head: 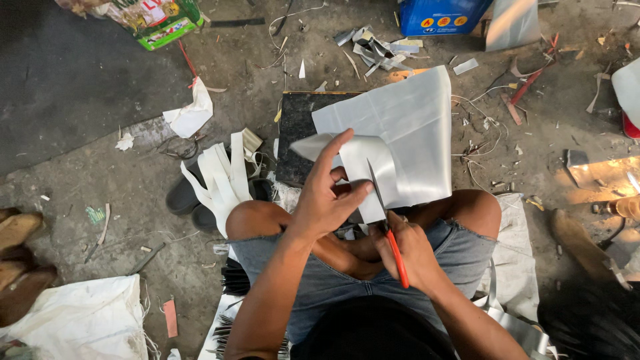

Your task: The person sits on the floor and uses red-handled scissors to cut a large sheet of white material into strips. They repeatedly cut the material, drop the cut pieces onto a pile on the floor, and reposition the remaining sheet to continue cutting.

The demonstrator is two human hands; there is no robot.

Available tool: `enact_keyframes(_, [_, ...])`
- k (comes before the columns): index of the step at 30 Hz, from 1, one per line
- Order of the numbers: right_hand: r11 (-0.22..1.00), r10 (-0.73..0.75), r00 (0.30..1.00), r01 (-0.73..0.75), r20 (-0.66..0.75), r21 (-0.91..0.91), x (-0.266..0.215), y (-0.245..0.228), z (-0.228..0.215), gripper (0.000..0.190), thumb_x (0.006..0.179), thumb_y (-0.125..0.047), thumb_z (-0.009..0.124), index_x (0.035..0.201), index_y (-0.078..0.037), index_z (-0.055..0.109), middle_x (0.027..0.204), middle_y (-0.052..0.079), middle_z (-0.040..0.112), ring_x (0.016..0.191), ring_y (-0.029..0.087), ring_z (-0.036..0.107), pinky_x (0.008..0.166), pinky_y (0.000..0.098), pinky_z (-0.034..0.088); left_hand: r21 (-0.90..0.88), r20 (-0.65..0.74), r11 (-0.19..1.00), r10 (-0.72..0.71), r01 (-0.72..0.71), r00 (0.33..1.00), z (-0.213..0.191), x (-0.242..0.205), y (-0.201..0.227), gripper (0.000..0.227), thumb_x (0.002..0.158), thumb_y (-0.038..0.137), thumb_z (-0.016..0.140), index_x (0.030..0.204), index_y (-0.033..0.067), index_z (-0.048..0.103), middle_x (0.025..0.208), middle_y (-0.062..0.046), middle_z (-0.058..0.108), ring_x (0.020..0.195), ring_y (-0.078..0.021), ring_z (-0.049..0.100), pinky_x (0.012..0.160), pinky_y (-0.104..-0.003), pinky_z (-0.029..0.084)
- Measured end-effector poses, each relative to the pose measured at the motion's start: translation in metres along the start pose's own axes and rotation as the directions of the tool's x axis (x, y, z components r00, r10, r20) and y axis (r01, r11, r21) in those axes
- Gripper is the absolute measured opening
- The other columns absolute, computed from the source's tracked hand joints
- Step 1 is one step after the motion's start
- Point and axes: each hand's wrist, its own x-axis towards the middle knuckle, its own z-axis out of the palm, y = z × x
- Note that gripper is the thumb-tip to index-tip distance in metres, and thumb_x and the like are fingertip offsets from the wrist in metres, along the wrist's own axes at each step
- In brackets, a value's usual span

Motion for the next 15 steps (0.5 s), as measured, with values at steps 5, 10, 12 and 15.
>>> enact_keyframes(5, [0.979,-0.199,0.980,0.199,-0.007,0.033,0.0070,0.0003,-0.0061,0.039,0.085,-0.017,0.063,0.113,0.008,0.053,0.083,0.028,0.068,0.082,0.051,0.065,0.069,0.0518,0.052,0.089,0.058,0.995,0.050,-0.055,0.997,0.0041,-0.0030,0.0052,0.081,0.092,-0.007,0.073,0.161,0.0095,0.032,0.155,-0.015,0.041,0.122,-0.0214,0.066,0.088,-0.031,0.065])
enact_keyframes(10, [0.996,-0.074,0.997,0.073,0.017,0.050,0.0057,-0.0039,-0.0059,0.032,0.081,-0.016,0.063,0.107,0.003,0.061,0.079,0.026,0.070,0.081,0.049,0.068,0.070,0.0508,0.054,0.142,0.062,0.988,0.059,-0.068,0.996,0.0047,-0.0035,0.0089,0.081,0.092,-0.007,0.073,0.160,0.0095,0.033,0.161,-0.015,0.036,0.121,-0.0225,0.068,0.087,-0.031,0.067])
enact_keyframes(12, [0.990,-0.118,0.993,0.118,-0.001,0.074,0.0043,-0.0031,-0.0054,0.026,0.080,-0.013,0.060,0.101,0.002,0.065,0.080,0.025,0.071,0.078,0.048,0.069,0.069,0.0491,0.055,0.127,0.069,0.988,0.075,-0.083,0.995,0.0049,-0.0028,0.0078,0.081,0.092,-0.007,0.074,0.160,0.0094,0.034,0.162,-0.015,0.036,0.123,-0.0225,0.067,0.088,-0.032,0.067])
enact_keyframes(15, [0.990,0.007,1.000,-0.011,0.029,0.140,0.0008,-0.0008,-0.0040,0.031,0.078,-0.011,0.058,0.105,0.002,0.065,0.072,0.026,0.070,0.072,0.045,0.072,0.064,0.0467,0.057,0.076,0.061,0.996,0.031,-0.036,0.998,0.0044,-0.0041,0.0038,0.080,0.091,-0.004,0.074,0.159,0.0096,0.035,0.159,-0.014,0.039,0.120,-0.0208,0.067,0.085,-0.030,0.066])
